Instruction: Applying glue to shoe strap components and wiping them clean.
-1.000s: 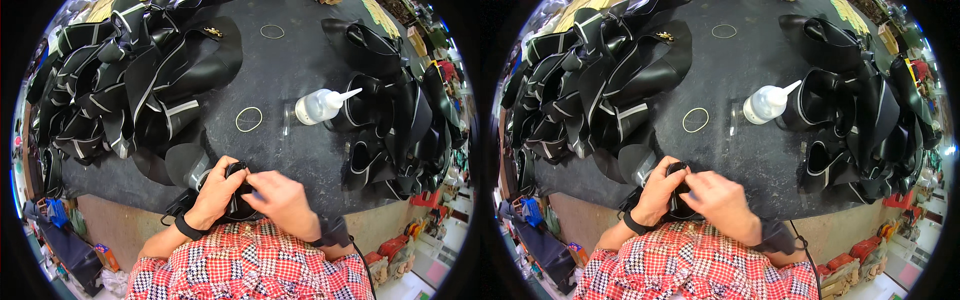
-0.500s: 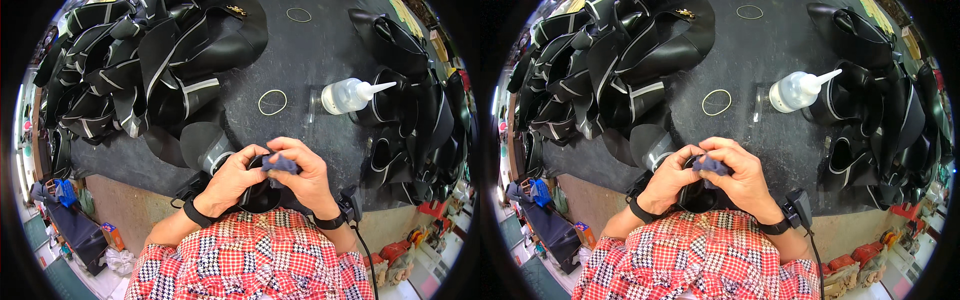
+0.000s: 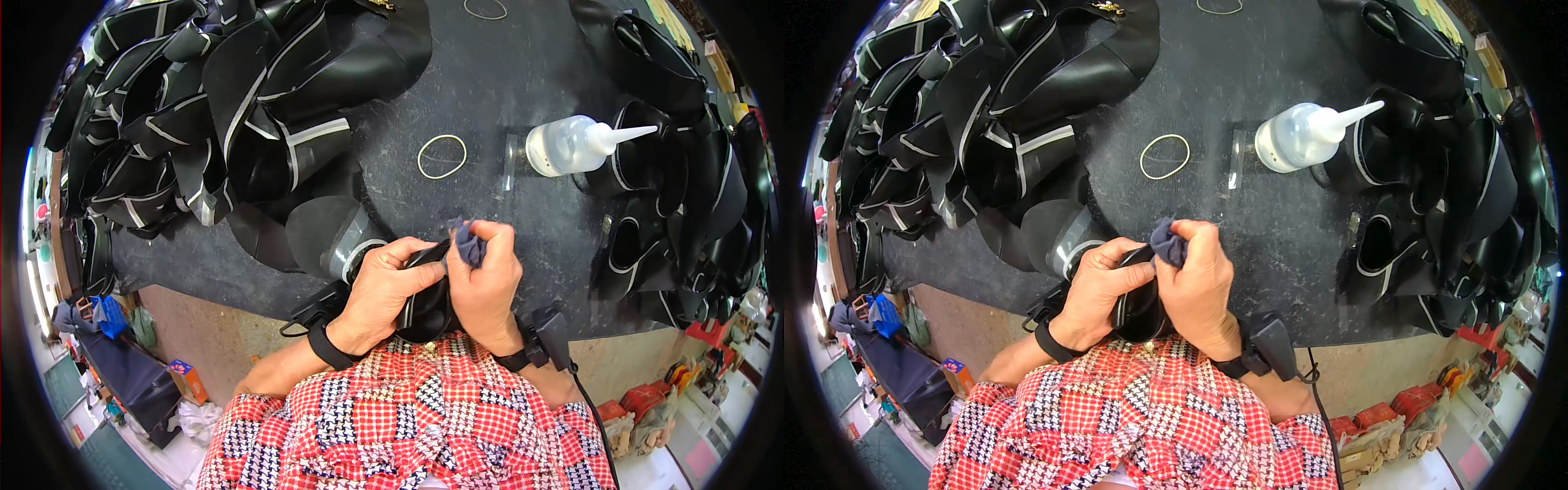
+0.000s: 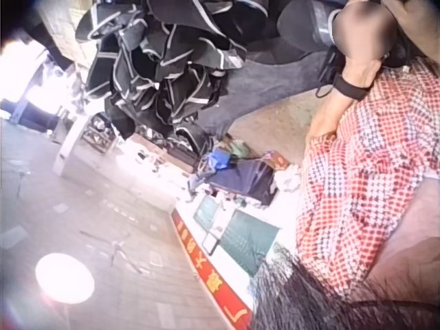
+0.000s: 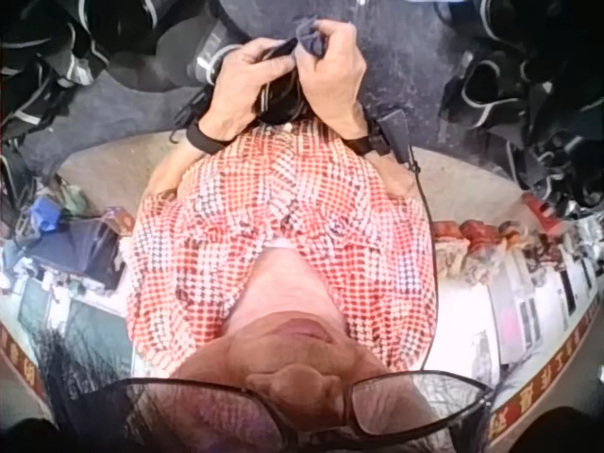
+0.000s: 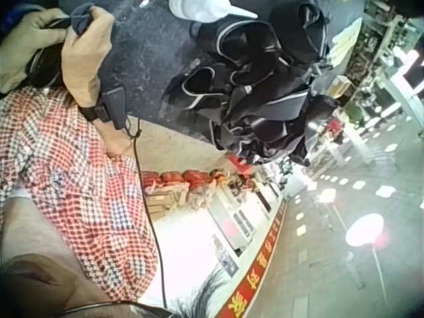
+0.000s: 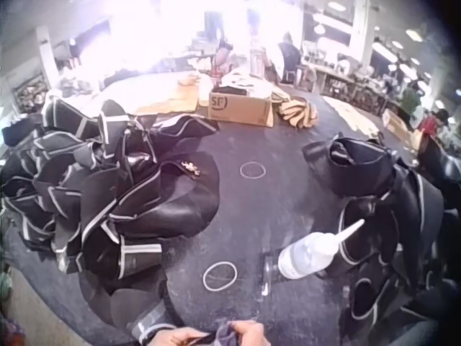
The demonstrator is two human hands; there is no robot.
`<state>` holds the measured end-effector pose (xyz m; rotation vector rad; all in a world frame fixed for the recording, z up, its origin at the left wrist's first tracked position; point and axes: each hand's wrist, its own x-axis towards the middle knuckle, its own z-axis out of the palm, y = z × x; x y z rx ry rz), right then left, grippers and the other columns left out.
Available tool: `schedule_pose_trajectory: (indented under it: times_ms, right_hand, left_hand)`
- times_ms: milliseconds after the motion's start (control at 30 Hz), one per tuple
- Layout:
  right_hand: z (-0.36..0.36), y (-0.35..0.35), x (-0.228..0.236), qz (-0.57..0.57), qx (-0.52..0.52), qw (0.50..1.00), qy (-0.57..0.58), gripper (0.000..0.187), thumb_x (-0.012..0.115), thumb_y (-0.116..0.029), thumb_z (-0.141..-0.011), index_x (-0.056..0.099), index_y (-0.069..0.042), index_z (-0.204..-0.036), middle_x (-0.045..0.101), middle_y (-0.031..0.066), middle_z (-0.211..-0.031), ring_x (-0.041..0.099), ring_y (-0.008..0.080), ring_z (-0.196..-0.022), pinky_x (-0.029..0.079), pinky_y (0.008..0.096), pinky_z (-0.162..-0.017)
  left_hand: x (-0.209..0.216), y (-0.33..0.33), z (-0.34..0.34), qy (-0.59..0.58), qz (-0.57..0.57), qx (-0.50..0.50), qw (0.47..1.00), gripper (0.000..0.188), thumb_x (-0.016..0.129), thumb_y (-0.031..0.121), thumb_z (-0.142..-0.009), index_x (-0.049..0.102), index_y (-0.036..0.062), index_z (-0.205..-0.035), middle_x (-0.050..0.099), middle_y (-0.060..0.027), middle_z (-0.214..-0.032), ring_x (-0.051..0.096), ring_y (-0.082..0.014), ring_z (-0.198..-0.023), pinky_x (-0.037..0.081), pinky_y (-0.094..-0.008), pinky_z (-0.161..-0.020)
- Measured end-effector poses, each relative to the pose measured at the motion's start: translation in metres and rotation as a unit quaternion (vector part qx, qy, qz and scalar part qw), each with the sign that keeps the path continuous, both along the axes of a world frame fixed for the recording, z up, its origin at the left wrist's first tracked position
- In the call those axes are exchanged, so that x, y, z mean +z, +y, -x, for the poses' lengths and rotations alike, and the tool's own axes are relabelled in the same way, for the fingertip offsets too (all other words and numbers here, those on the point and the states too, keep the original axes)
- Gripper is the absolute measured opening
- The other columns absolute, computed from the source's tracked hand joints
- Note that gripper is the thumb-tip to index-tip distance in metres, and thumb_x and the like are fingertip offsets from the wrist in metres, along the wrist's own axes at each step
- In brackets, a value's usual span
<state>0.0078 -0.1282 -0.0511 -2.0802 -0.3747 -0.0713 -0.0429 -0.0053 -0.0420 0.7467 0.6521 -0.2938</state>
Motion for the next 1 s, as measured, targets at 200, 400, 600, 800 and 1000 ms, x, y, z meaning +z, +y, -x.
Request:
schedule_pose_trajectory:
  times_ms: [200, 400, 600, 800, 1000]
  right_hand:
    - [-0.028, -0.018, 0.020, -0.367, -0.086, 0.854, 0.358, 0.018, 0.059, 0.004, -0.079, 0.053, 0.000, -0.096, 0.062, 0.0090, -0.096, 0.064, 0.0213, -0.081, 0.052, 0.0324, -0.072]
    - [-0.016, -0.003, 0.001, -0.121, 0.194, 0.962, 0.147, 0.027, 0.060, 0.007, -0.071, 0.059, -0.003, -0.095, 0.063, 0.0109, -0.094, 0.064, 0.0239, -0.089, 0.050, 0.0292, -0.073]
    - [-0.014, 0.013, 0.006, -0.169, -0.022, 0.945, 0.280, 0.014, 0.059, -0.002, -0.082, 0.053, 0.001, -0.094, 0.064, 0.0120, -0.079, 0.065, 0.0162, -0.070, 0.051, 0.0273, -0.062]
    - [-0.043, -0.006, -0.002, -0.322, -0.126, 0.821, 0.454, 0.010, 0.053, -0.007, -0.088, 0.049, 0.000, -0.095, 0.060, 0.0117, -0.084, 0.064, 0.0196, -0.069, 0.056, 0.0316, -0.060]
    - [-0.026, -0.013, 0.013, -0.198, 0.171, 0.927, 0.268, 0.025, 0.059, -0.001, -0.081, 0.054, -0.004, -0.105, 0.062, 0.0097, -0.097, 0.063, 0.0201, -0.088, 0.049, 0.0300, -0.078]
  left_hand:
    - [0.007, 0.001, -0.007, 0.027, -0.009, 0.000, 1.000, 0.018, 0.062, 0.002, -0.082, 0.059, 0.0007, -0.099, 0.064, -0.0036, -0.090, 0.060, -0.0085, -0.080, 0.049, -0.0214, -0.072]
    - [-0.004, 0.002, 0.000, -0.005, -0.038, -0.020, 0.999, 0.021, 0.056, 0.001, -0.084, 0.060, -0.0014, -0.105, 0.062, -0.0007, -0.091, 0.056, -0.0052, -0.081, 0.045, -0.0192, -0.072]
    - [-0.004, -0.006, 0.000, -0.048, -0.130, -0.070, 0.988, 0.033, 0.060, 0.003, -0.084, 0.057, -0.0009, -0.116, 0.061, 0.0031, -0.090, 0.053, -0.0010, -0.077, 0.043, -0.0162, -0.067]
    - [-0.001, 0.000, -0.006, -0.004, -0.043, -0.064, 0.997, 0.030, 0.060, 0.005, -0.084, 0.058, -0.0023, -0.113, 0.063, -0.0038, -0.101, 0.057, -0.0066, -0.088, 0.045, -0.0192, -0.078]
    - [-0.005, 0.004, -0.003, -0.013, 0.033, -0.064, 0.997, 0.025, 0.056, 0.006, -0.087, 0.059, -0.0017, -0.111, 0.063, -0.0020, -0.096, 0.057, -0.0061, -0.084, 0.046, -0.0199, -0.076]
